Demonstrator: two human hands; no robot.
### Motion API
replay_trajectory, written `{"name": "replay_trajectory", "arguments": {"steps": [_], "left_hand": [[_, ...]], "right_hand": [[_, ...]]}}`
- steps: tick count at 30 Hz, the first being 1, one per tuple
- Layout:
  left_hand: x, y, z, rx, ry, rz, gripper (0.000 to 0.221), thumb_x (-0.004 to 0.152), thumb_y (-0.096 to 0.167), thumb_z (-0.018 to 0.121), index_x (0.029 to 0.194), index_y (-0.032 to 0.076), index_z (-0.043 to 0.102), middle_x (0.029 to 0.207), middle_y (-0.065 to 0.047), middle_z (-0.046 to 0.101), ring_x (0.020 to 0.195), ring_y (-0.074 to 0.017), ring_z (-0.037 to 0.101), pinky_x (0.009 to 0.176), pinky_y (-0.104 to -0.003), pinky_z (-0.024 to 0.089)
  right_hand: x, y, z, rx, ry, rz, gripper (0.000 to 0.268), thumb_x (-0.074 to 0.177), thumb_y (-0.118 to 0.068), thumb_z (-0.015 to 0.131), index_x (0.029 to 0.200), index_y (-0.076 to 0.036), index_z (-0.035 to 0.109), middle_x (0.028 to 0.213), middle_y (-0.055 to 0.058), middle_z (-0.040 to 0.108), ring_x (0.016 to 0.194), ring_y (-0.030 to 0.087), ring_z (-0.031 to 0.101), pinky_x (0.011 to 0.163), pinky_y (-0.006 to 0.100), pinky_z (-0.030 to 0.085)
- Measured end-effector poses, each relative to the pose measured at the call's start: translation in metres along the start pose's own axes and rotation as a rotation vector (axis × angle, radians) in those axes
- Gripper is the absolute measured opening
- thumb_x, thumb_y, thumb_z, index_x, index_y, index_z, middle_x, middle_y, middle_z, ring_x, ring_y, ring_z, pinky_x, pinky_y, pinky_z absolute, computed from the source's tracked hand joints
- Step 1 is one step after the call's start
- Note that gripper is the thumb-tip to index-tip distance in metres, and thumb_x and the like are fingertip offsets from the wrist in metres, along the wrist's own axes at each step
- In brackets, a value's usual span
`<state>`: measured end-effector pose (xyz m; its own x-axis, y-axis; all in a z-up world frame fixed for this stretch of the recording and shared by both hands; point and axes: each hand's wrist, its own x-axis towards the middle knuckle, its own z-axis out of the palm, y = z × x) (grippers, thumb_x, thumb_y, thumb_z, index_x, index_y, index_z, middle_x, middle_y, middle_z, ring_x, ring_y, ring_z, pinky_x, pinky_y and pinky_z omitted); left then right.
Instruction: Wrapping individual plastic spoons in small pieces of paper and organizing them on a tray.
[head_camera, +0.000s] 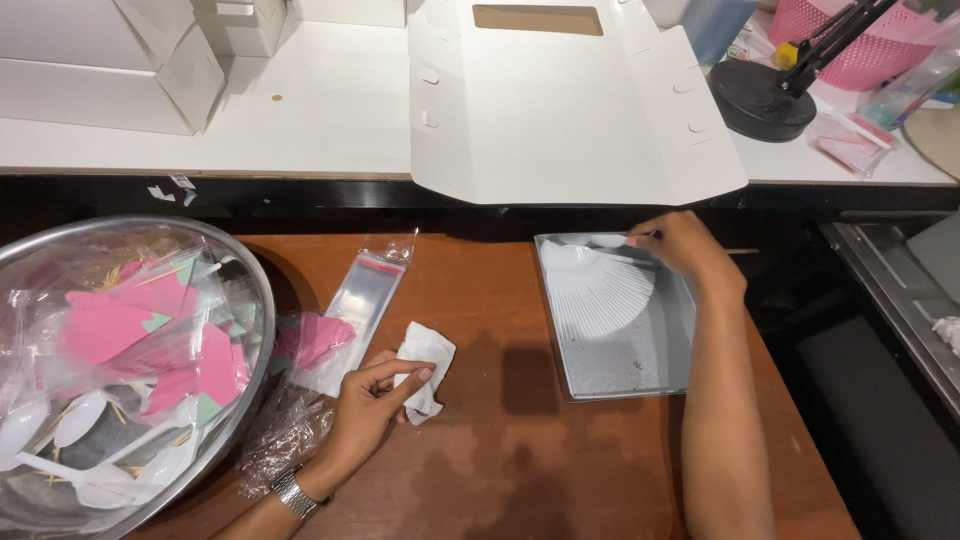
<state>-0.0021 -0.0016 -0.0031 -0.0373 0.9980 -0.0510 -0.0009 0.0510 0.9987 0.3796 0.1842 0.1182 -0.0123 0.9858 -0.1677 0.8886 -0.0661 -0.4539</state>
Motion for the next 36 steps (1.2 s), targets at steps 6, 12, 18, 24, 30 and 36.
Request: {"name": "replay_trajectory", "arguments": {"steps": [6,12,18,24,30,36], "left_hand": [[-0.001,0.002,0.000,0.028,0.012,-0.039,0.017,0.088,0.015,0.078,0.098,0.006,0.088,0.078,-0.002,0.057,0.042,-0.0143,0.052,0.042,-0.023,0.046],[-0.001,0.002,-0.001,0.033,0.013,-0.040,0.018,0.088,0.016,0.077,0.098,0.006,0.088,0.078,-0.003,0.058,0.044,-0.0149,0.052,0.043,-0.023,0.044],[0.000,0.000,-0.001,0.033,0.008,-0.026,0.017,0.088,0.015,0.077,0.098,0.006,0.088,0.080,-0.003,0.060,0.043,-0.0150,0.052,0.042,-0.023,0.048],[-0.001,0.001,-0.001,0.029,0.019,-0.030,0.016,0.088,0.014,0.078,0.096,0.005,0.088,0.078,-0.004,0.060,0.044,-0.0152,0.052,0.044,-0.024,0.045],[0.000,0.002,0.000,-0.024,0.010,-0.020,0.016,0.087,0.010,0.077,0.097,0.002,0.087,0.077,-0.005,0.058,0.049,-0.0139,0.052,0.040,-0.025,0.048],[0.001,-0.002,-0.001,0.009,0.009,0.012,0.015,0.087,0.011,0.077,0.094,0.003,0.087,0.076,-0.005,0.060,0.047,-0.0139,0.052,0.041,-0.024,0.047]], "right_hand": [[0.006,-0.005,0.018,0.001,-0.028,-0.002,0.026,0.103,-0.020,0.061,0.122,-0.013,0.077,0.126,0.008,0.074,0.116,0.023,0.067,0.098,0.035,0.050],[0.028,0.011,0.036,-0.110,-0.051,-0.046,0.026,0.103,-0.017,0.060,0.122,-0.016,0.076,0.132,0.001,0.072,0.117,0.021,0.068,0.087,0.037,0.056],[0.020,0.001,0.029,-0.136,-0.133,-0.006,0.036,0.104,-0.023,0.050,0.136,-0.019,0.068,0.143,0.007,0.064,0.136,0.026,0.055,0.109,0.042,0.047],[0.005,-0.020,0.023,-0.089,-0.243,0.035,0.044,0.102,-0.039,0.053,0.137,-0.017,0.067,0.144,0.007,0.064,0.134,0.026,0.057,0.108,0.043,0.047],[0.005,-0.019,0.025,-0.075,-0.292,-0.006,0.072,0.089,-0.062,0.055,0.144,-0.016,0.060,0.157,0.004,0.052,0.145,0.024,0.047,0.118,0.040,0.036],[0.021,-0.004,0.034,-0.074,-0.239,-0.073,0.056,0.088,-0.047,0.071,0.132,-0.012,0.069,0.145,0.007,0.063,0.136,0.025,0.055,0.110,0.039,0.043]]}}
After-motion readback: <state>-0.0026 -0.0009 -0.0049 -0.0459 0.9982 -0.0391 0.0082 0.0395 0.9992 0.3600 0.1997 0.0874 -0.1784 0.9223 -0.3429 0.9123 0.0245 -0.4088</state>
